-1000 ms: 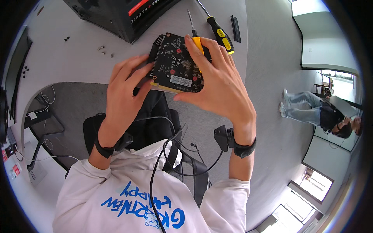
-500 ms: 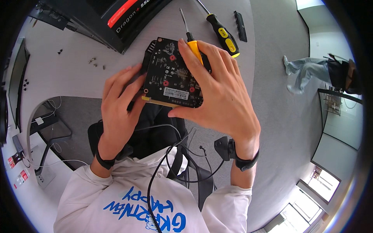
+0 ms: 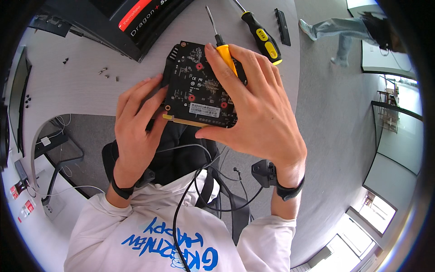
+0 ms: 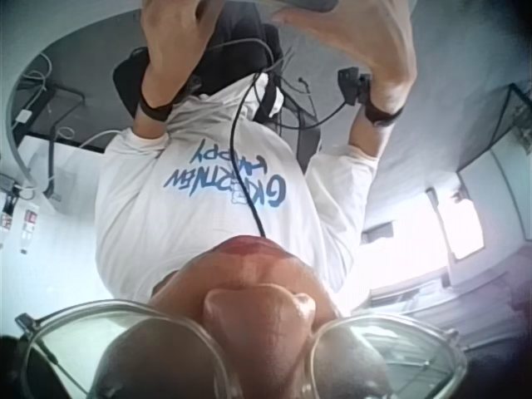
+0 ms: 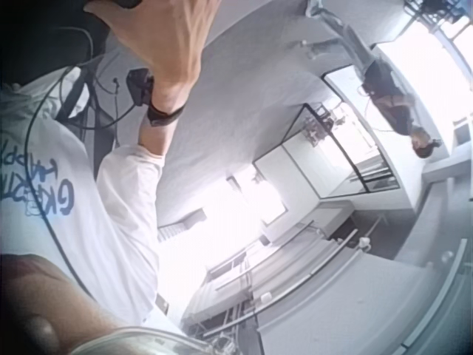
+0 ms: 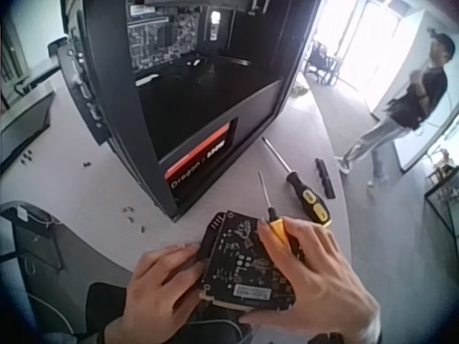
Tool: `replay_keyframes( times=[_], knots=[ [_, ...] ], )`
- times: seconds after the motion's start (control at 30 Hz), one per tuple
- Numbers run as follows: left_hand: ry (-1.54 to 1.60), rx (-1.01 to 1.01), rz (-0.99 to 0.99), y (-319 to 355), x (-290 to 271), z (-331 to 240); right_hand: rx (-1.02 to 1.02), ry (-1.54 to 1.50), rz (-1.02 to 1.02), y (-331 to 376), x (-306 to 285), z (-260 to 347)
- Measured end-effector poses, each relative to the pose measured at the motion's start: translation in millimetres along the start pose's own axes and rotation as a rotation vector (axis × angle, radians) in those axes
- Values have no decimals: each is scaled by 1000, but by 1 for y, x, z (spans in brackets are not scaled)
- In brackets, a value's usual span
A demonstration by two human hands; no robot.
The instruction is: The person unscrews and removes a graphics card from a computer tower, then uses a screwdriver to remove additional screws from the board of the graphics card.
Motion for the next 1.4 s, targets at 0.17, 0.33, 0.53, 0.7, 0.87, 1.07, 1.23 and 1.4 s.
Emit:
replay_keyframes(
  times=[0.17,0.33,0.53,0.7,0.87,1.07,1.23,1.4],
  knots=[
    [12,0,-14,0,1,0,21,3,19,0,0,-1],
    [21,-8,7,-1,0,-1,21,8,19,0,-1,0],
    [29,10,-8,1,1,1,20,7,18,1,2,0],
    [25,15,-2,1,0,1,14,1,14,0,0,1],
    [5,20,-8,0,0,0,11,14,12,1,0,0],
    [2,13,-9,-1,1,0,21,8,14,1,1,1],
    [-15,13,-5,0,1,0,19,5,12,2,1,1],
    [-12,8,-2,0,1,0,23,8,15,2,1,0]
  ],
)
Point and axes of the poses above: each hand's wrist, its own y-axis away from the middle knuckle, its own x-axis out of the palm, z = x × y, the point moved 7 cm from there along -y, towards the middle knuckle, and after that the axes turned 12 degrees about -y, right-handed, at the moved point
